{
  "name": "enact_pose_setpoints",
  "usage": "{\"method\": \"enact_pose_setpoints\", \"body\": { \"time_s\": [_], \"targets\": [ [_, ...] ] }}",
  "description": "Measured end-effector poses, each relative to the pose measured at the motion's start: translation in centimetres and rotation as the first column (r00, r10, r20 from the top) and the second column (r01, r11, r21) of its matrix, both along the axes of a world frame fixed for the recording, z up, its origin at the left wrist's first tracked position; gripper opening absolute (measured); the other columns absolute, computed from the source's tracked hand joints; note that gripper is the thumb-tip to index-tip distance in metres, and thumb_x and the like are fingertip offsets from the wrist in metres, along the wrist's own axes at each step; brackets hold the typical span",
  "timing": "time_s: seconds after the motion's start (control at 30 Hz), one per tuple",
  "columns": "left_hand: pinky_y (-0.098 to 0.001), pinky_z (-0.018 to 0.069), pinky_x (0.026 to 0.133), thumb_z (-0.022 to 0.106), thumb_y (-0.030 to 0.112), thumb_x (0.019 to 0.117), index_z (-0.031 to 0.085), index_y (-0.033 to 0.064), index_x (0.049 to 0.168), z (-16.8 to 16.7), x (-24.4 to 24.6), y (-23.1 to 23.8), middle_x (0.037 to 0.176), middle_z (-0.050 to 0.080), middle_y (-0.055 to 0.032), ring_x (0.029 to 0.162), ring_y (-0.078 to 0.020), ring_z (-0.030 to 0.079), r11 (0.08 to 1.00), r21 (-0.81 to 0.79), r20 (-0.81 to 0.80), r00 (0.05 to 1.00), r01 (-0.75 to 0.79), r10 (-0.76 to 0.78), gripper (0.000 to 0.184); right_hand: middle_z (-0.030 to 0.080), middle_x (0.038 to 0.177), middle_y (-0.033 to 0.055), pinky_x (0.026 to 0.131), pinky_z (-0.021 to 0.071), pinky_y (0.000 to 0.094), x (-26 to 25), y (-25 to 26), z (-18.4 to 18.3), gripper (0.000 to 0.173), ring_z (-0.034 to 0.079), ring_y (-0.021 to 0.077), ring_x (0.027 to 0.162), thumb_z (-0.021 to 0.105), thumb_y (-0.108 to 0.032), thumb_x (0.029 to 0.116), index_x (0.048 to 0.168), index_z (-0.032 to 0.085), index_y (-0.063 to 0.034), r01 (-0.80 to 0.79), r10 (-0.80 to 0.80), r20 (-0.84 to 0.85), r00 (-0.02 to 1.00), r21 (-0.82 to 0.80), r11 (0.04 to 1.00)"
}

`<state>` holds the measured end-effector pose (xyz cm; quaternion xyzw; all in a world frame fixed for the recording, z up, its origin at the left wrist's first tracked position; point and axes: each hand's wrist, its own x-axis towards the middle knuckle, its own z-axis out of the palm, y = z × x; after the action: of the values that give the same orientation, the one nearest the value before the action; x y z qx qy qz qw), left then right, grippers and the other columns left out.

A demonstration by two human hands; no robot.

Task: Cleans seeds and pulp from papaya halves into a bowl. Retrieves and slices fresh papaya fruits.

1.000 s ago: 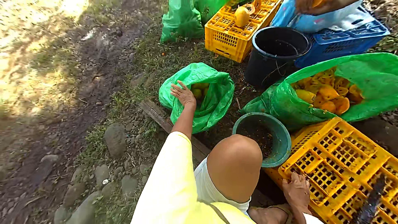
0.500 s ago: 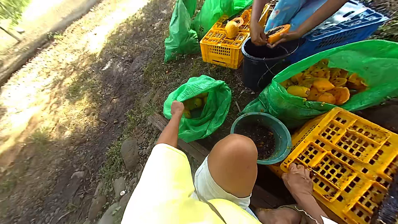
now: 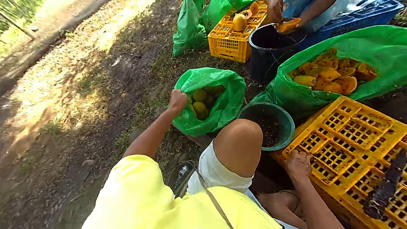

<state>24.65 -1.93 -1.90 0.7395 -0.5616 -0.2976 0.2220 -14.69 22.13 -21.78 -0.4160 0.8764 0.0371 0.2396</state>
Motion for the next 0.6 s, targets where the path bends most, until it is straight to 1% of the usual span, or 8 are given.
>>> {"method": "enact_pose_setpoints", "body": {
  "time_s": [0.2,0.27,0.33,0.4,0.43,0.5,0.57,0.6],
  "targets": [
    [-0.0551,0.0501,0.086,0.047,0.011,0.1002,0.059,-0.0069,0.118,-1.8,5.2,-3.0,0.114,0.062,-0.0254,0.103,-0.0338,0.061,0.979,0.117,-0.186,0.964,-0.169,0.189,0.028,0.050,0.144,0.0332,0.102,0.0486,0.0615,-0.1,1.2,-0.7,0.044,0.047,0.0497,0.137,0.064,-0.003,0.0943,0.137,0.058,0.0028,-0.020,0.018,-0.031,0.999,-0.065,0.998],
    [-0.0494,0.0525,0.085,0.042,0.018,0.1023,0.056,0.0008,0.126,-3.4,7.7,-3.5,0.116,0.062,-0.0192,0.102,-0.0276,0.062,0.957,0.223,-0.318,0.914,-0.186,0.252,0.033,0.050,0.144,0.0335,0.102,0.0484,0.0616,0.0,1.4,-0.7,0.044,0.047,0.0502,0.137,0.064,-0.002,0.0942,0.137,0.058,0.0030,-0.015,0.012,-0.036,0.999,-0.083,0.996],
    [-0.0404,0.0547,0.074,0.036,0.024,0.1027,0.058,0.0086,0.116,-7.0,10.4,-3.4,0.099,0.065,-0.0093,0.086,-0.0187,0.064,0.931,0.294,-0.488,0.803,-0.217,0.341,0.030,0.050,0.144,0.0334,0.102,0.0484,0.0618,0.1,1.6,-0.7,0.043,0.047,0.0505,0.136,0.065,-0.002,0.0946,0.137,0.058,0.0038,-0.014,0.010,-0.045,0.999,-0.085,0.996],
    [-0.0396,0.0559,0.070,0.035,0.027,0.1025,0.059,0.0093,0.110,-12.4,13.4,-2.7,0.092,0.067,-0.0086,0.079,-0.0190,0.066,0.889,0.364,-0.574,0.685,-0.276,0.448,0.031,0.050,0.143,0.0330,0.102,0.0487,0.0609,0.1,1.8,-0.9,0.041,0.048,0.0502,0.136,0.064,-0.002,0.0953,0.135,0.058,0.0041,-0.028,0.023,-0.063,0.998,-0.078,0.997],
    [-0.0419,0.0557,0.070,0.037,0.027,0.1020,0.058,0.0074,0.111,-15.1,14.5,-2.0,0.094,0.067,-0.0112,0.081,-0.0217,0.066,0.850,0.403,-0.515,0.683,-0.339,0.517,0.030,0.050,0.143,0.0331,0.103,0.0483,0.0607,0.0,1.9,-1.0,0.040,0.047,0.0506,0.136,0.064,-0.002,0.0957,0.135,0.058,0.0047,-0.033,0.028,-0.067,0.997,-0.078,0.996],
    [-0.0545,0.0520,0.089,0.051,0.028,0.1030,0.058,-0.0030,0.127,-20.0,16.0,-1.2,0.120,0.063,-0.0239,0.107,-0.0345,0.063,0.778,0.437,-0.227,0.782,-0.451,0.581,0.040,0.051,0.143,0.0332,0.104,0.0480,0.0604,-0.1,2.1,-1.2,0.040,0.048,0.0504,0.136,0.064,-0.002,0.0961,0.135,0.058,0.0055,-0.042,0.036,-0.080,0.996,-0.077,0.996],
    [-0.0631,0.0457,0.102,0.058,0.037,0.1019,0.058,-0.0080,0.130,-22.1,16.2,-0.4,0.133,0.058,-0.0317,0.126,-0.0439,0.057,0.793,0.410,0.126,0.889,-0.451,0.440,0.053,0.051,0.142,0.0339,0.104,0.0475,0.0605,-0.2,2.1,-1.3,0.039,0.049,0.0503,0.135,0.064,-0.001,0.0964,0.134,0.059,0.0057,-0.059,0.053,-0.093,0.994,-0.065,0.996],
    [-0.0655,0.0414,0.106,0.060,0.039,0.1005,0.057,-0.0080,0.132,-22.0,15.9,-0.2,0.137,0.055,-0.0333,0.132,-0.0463,0.052,0.806,0.392,0.290,0.891,-0.444,0.350,0.057,0.051,0.141,0.0341,0.104,0.0475,0.0608,-0.3,2.1,-1.2,0.038,0.050,0.0505,0.134,0.064,-0.001,0.0963,0.133,0.059,0.0060,-0.068,0.062,-0.099,0.993,-0.064,0.996]
  ]
}}
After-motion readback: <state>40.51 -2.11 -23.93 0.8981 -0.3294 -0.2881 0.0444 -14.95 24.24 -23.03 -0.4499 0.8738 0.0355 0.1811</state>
